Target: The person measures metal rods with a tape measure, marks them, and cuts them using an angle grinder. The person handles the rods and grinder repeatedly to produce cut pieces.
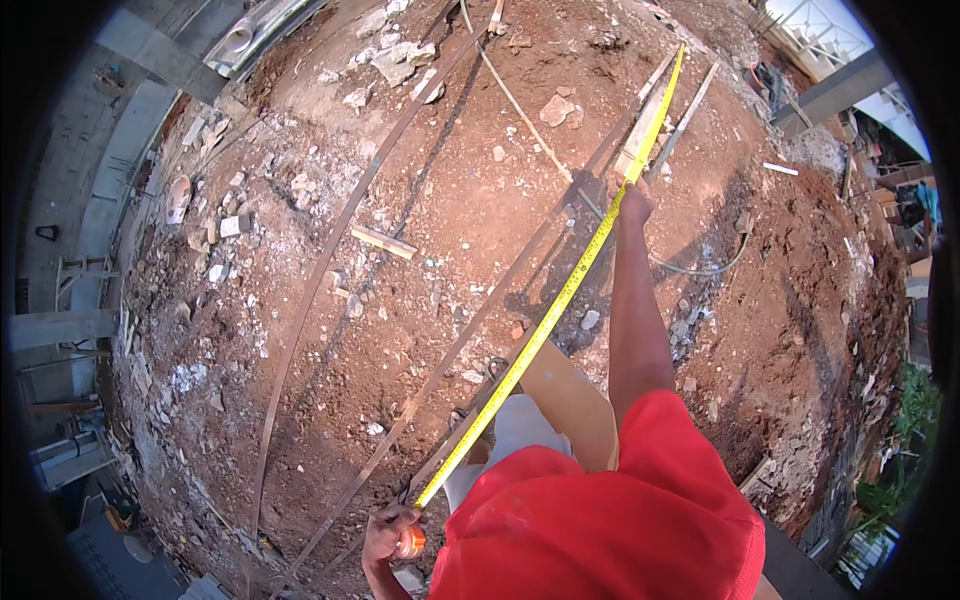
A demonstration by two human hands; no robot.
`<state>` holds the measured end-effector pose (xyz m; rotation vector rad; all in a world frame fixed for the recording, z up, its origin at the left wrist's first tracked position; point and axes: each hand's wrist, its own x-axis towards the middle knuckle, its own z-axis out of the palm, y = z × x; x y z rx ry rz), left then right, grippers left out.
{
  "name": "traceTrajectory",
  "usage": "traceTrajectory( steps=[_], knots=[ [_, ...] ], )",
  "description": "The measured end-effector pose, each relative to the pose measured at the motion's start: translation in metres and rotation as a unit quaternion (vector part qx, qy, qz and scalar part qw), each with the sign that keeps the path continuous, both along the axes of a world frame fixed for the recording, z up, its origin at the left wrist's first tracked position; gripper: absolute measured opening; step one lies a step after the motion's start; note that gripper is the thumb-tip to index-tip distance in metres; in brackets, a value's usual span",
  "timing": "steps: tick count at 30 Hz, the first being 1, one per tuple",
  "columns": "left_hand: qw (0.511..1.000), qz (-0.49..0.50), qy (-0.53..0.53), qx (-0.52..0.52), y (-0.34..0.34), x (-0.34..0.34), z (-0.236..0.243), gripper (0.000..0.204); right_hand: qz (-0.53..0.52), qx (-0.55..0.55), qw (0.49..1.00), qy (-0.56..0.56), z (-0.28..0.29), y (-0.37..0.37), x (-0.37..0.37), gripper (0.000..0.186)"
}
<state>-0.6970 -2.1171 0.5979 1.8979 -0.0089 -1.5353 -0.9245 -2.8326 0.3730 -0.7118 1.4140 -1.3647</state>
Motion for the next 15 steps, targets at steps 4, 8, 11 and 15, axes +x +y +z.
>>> traceTrajectory(
  steps=[4, 8, 11, 15],
  knots=[
    [0.999, -0.007, 0.009, 0.039, 0.004, 0.004, -0.005, 0.02, -0.001, 0.004, 1.0, 0.008, -0.015, -0.009, -0.004, 0.031],
    [1.0, 0.001, 0.002, 0.017, 0.0, 0.001, -0.006, 0.019, 0.011, 0.014, 1.0, 0.024, -0.021, -0.012, -0.005, 0.034],
    [1.0, 0.0, -0.002, 0.012, -0.006, -0.001, -0.004, 0.019, 0.024, 0.016, 0.999, 0.037, -0.024, -0.011, -0.008, 0.04],
    [1.0, 0.018, 0.002, 0.01, -0.004, -0.005, -0.003, 0.019, 0.012, 0.025, 0.999, 0.024, -0.017, -0.004, 0.001, 0.04]
  ],
)
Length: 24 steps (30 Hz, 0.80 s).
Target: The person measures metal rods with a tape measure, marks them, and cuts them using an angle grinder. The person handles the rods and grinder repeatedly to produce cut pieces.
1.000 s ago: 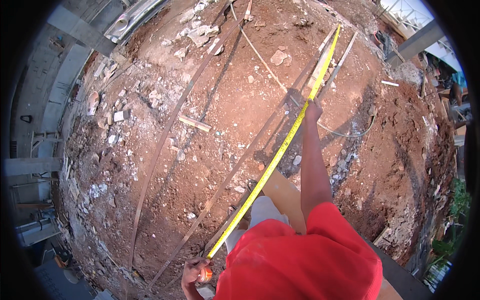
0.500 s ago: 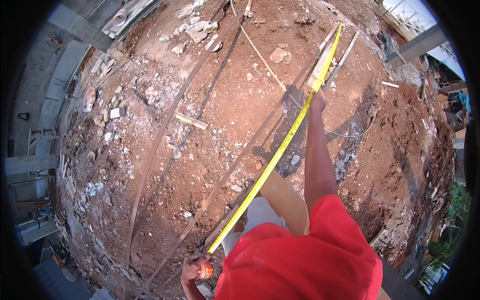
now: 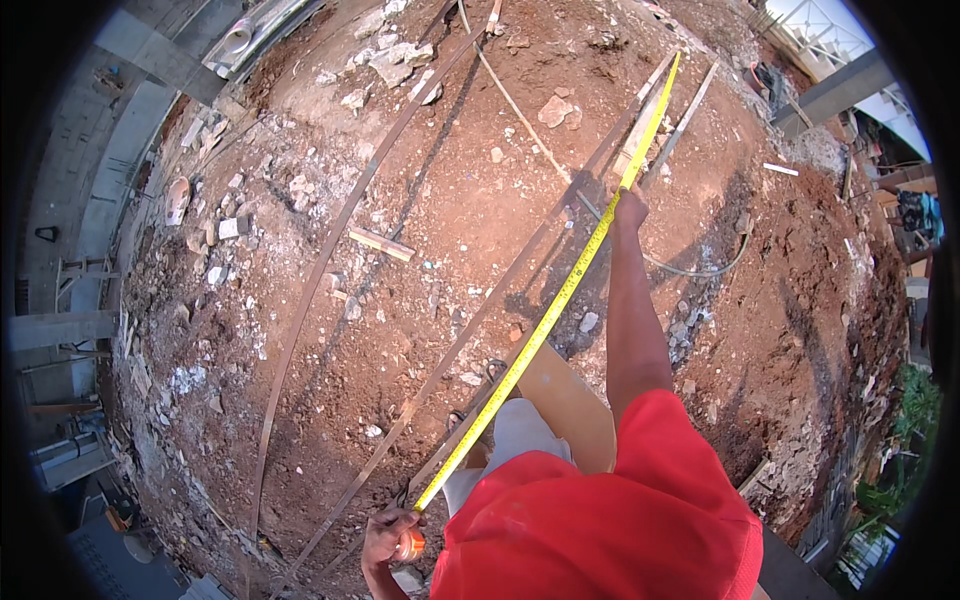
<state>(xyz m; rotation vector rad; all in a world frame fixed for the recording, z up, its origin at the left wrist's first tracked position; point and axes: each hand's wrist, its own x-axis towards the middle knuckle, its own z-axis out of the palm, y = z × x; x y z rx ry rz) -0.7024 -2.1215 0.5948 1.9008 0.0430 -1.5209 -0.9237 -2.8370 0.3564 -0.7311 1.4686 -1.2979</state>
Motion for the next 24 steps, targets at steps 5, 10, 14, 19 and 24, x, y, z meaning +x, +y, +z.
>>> traceTrajectory(
  steps=[5, 10, 14, 19, 24],
  knots=[
    [1.0, -0.002, 0.018, 0.02, 0.0, 0.006, 0.0, 0.019, -0.014, -0.005, 1.0, -0.009, -0.003, -0.006, -0.011, 0.039],
    [1.0, -0.021, -0.001, 0.001, 0.001, 0.006, -0.005, 0.019, -0.018, -0.022, 0.999, -0.031, 0.006, -0.005, -0.009, 0.033],
    [1.0, -0.015, 0.007, -0.006, -0.005, 0.005, -0.005, 0.019, -0.017, -0.031, 0.999, -0.032, 0.008, -0.011, -0.015, 0.03],
    [1.0, -0.015, 0.004, 0.011, -0.01, 0.004, 0.0, 0.021, -0.023, -0.036, 0.999, -0.028, 0.003, -0.017, -0.011, 0.028],
    [1.0, -0.018, -0.009, 0.005, -0.006, 0.005, -0.004, 0.023, -0.013, -0.044, 0.999, -0.018, -0.002, -0.014, -0.009, 0.028]
  ],
)
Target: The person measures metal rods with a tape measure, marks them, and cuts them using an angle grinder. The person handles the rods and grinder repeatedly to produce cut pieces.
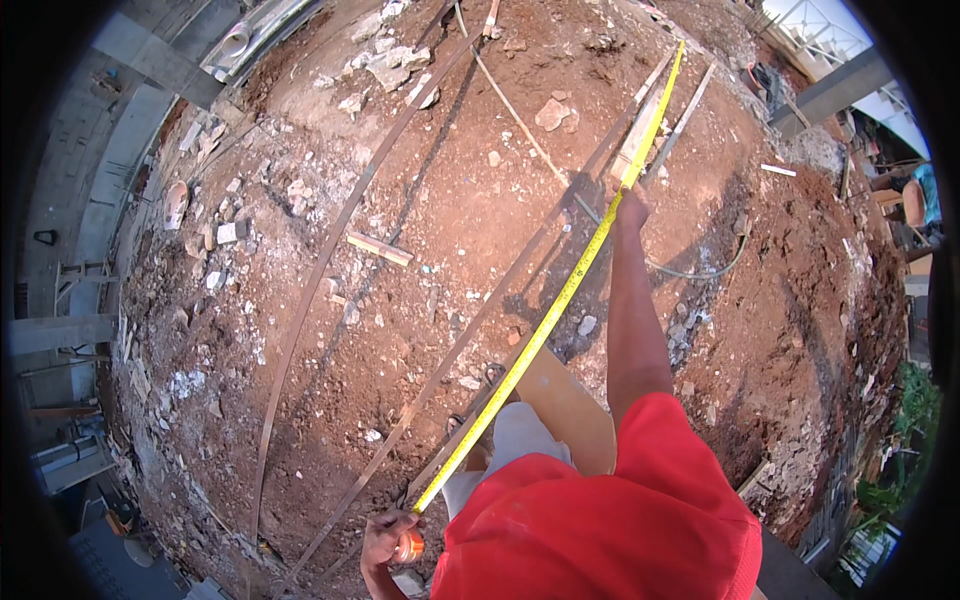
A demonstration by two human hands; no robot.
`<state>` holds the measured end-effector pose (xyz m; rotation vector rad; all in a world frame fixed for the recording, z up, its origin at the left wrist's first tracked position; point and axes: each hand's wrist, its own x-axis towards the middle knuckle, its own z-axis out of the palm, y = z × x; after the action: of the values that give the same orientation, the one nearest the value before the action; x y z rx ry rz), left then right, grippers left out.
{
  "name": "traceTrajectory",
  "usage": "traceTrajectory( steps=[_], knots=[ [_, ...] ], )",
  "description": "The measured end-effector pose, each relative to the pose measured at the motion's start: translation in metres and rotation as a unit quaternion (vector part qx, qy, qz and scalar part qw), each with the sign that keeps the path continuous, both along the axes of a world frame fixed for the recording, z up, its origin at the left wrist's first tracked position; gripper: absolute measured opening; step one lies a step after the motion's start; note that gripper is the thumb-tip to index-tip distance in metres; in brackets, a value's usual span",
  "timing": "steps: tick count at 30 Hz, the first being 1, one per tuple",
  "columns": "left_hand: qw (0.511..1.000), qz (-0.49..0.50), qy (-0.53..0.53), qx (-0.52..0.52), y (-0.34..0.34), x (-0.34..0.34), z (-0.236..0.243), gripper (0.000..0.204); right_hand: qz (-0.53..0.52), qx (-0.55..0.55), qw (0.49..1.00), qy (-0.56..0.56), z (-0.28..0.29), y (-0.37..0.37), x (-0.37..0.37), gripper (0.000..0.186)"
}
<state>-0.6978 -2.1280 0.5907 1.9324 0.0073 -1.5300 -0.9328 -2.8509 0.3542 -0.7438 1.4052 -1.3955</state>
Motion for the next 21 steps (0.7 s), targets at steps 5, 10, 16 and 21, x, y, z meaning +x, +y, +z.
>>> traceTrajectory(
  steps=[5, 10, 16, 21],
  knots=[
    [1.0, 0.009, -0.003, -0.002, -0.004, -0.004, 0.004, 0.024, 0.008, 0.037, 0.999, 0.005, 0.003, 0.005, 0.01, 0.038],
    [1.0, 0.013, 0.017, 0.018, -0.006, -0.001, 0.012, 0.023, -0.001, 0.057, 0.998, 0.019, -0.003, 0.007, 0.01, 0.037],
    [1.0, 0.024, -0.003, -0.009, 0.01, -0.003, 0.0, 0.021, 0.015, 0.058, 0.998, 0.031, -0.005, 0.017, 0.014, 0.04],
    [0.999, 0.031, 0.006, 0.015, 0.016, 0.0, 0.001, 0.02, 0.008, 0.063, 0.998, 0.016, 0.0, 0.026, 0.016, 0.041]
  ],
)
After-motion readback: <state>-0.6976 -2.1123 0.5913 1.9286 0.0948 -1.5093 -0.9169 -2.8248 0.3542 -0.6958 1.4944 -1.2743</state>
